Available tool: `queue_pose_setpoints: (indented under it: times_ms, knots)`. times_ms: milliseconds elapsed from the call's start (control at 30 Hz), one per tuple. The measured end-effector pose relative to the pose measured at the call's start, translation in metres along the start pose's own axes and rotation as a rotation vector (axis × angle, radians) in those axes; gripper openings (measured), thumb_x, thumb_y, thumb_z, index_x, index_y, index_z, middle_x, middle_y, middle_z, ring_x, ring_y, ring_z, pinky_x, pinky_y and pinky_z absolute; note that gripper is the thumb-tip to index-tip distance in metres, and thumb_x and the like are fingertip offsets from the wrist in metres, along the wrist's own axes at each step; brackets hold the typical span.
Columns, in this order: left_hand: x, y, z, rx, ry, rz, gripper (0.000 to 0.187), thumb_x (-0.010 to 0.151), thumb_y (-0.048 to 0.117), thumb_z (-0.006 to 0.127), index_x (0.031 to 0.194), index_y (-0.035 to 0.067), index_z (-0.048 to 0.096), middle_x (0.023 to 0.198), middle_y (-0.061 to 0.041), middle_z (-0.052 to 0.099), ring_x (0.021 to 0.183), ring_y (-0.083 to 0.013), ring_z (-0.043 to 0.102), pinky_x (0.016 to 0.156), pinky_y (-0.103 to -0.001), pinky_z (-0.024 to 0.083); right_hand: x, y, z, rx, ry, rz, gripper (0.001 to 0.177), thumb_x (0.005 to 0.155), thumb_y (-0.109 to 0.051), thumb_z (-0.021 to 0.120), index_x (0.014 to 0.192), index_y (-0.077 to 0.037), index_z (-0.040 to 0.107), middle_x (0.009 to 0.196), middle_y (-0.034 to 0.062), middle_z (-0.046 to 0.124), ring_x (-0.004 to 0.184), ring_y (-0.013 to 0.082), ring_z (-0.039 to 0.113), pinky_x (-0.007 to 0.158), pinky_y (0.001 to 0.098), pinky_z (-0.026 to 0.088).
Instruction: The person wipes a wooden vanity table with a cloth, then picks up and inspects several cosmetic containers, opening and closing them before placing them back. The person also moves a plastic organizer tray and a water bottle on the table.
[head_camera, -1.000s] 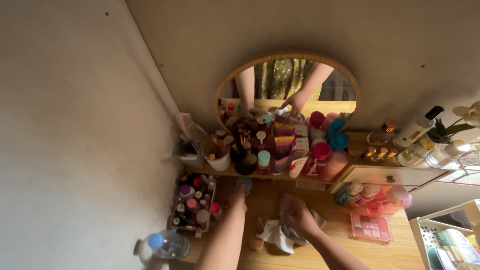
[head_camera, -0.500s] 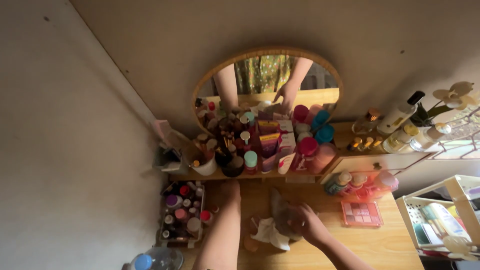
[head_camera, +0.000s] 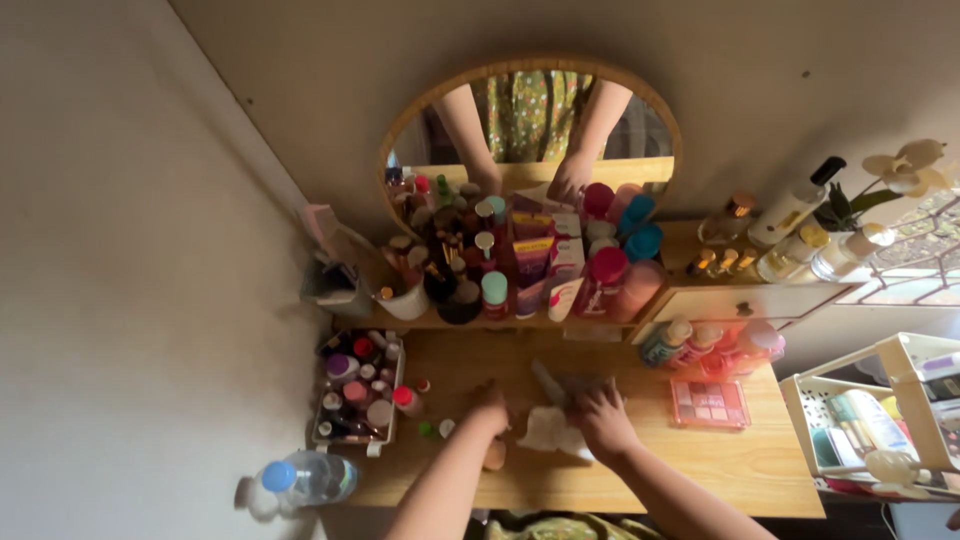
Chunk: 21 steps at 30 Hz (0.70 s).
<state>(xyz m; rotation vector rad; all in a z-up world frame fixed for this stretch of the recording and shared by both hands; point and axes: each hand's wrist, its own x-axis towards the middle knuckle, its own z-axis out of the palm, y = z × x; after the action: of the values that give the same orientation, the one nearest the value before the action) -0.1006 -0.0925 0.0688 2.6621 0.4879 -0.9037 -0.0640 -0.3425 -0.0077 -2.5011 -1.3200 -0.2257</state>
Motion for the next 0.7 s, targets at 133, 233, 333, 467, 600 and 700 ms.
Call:
queue_pose_setpoints:
  times_ms: [133, 233, 333, 467, 600, 700]
  knots:
    - [-0.033, -0.004, -0.031, -0.215, -0.112, -0.063, 0.076, 0.07, 0.029, 0.089, 0.135, 0.01, 0.057, 0.132, -0.015, 0.065, 0.118, -0.0316, 0.066, 0.095, -0.037, 0.055, 0.002, -0.013, -0.026, -0.029, -0.13, 0.156, 0.032, 0.077, -0.023, 0.059, 0.102, -0.028, 0.079, 0.114, 0.0049, 0.06, 0.121, 0.0415, 0.042, 0.115, 0.0706, 0.02]
    - [-0.012, -0.013, -0.014, -0.37, -0.077, -0.101, 0.067, 0.086, 0.035, 0.075, 0.144, 0.011, 0.051, 0.137, -0.016, 0.062, 0.12, -0.0342, 0.065, 0.095, -0.04, 0.055, -0.001, -0.018, -0.034, -0.022, -0.211, 0.211, 0.039, 0.069, -0.024, 0.06, 0.104, -0.03, 0.075, 0.115, 0.0029, 0.058, 0.122, 0.0376, 0.043, 0.112, 0.0619, 0.026]
    - [0.028, -0.019, 0.011, -1.078, -0.014, -0.297, 0.052, 0.101, 0.024, 0.06, 0.149, 0.016, 0.041, 0.144, -0.015, 0.054, 0.101, -0.0366, 0.068, 0.071, -0.038, 0.059, -0.006, -0.017, -0.031, 0.022, -0.114, 0.151, 0.038, 0.072, -0.031, 0.065, 0.109, -0.032, 0.072, 0.117, -0.0006, 0.06, 0.121, 0.034, 0.048, 0.106, 0.0533, 0.034]
    - [0.027, -0.026, -0.004, -1.828, 0.009, -0.446, 0.035, 0.108, 0.022, 0.045, 0.122, 0.022, 0.076, 0.088, -0.012, 0.074, 0.062, -0.0163, 0.069, 0.041, -0.019, 0.051, -0.006, -0.009, -0.028, 0.071, -0.237, 0.311, 0.04, 0.083, -0.036, 0.062, 0.122, -0.037, 0.062, 0.127, 0.0001, 0.054, 0.126, 0.0325, 0.045, 0.096, 0.0606, 0.042]
    - [0.016, -0.03, -0.022, -2.075, 0.244, -0.371, 0.035, 0.105, 0.008, 0.046, 0.121, 0.014, 0.076, 0.124, -0.006, 0.071, 0.083, -0.017, 0.068, 0.065, -0.022, 0.062, -0.006, 0.005, -0.032, 0.037, -0.256, 0.315, 0.044, 0.089, -0.055, 0.056, 0.13, -0.041, 0.059, 0.117, 0.004, 0.056, 0.122, 0.0357, 0.045, 0.1, 0.0552, 0.045]
    - [0.028, -0.031, -0.024, -2.024, 0.357, -0.421, 0.035, 0.104, 0.006, 0.043, 0.105, 0.018, 0.075, 0.118, -0.003, 0.07, 0.092, -0.0181, 0.065, 0.07, -0.027, 0.062, -0.005, 0.014, -0.025, 0.048, -0.044, 0.184, 0.057, 0.076, -0.049, 0.077, 0.128, -0.033, 0.063, 0.104, -0.0003, 0.064, 0.108, 0.0333, 0.053, 0.097, 0.0467, 0.046]
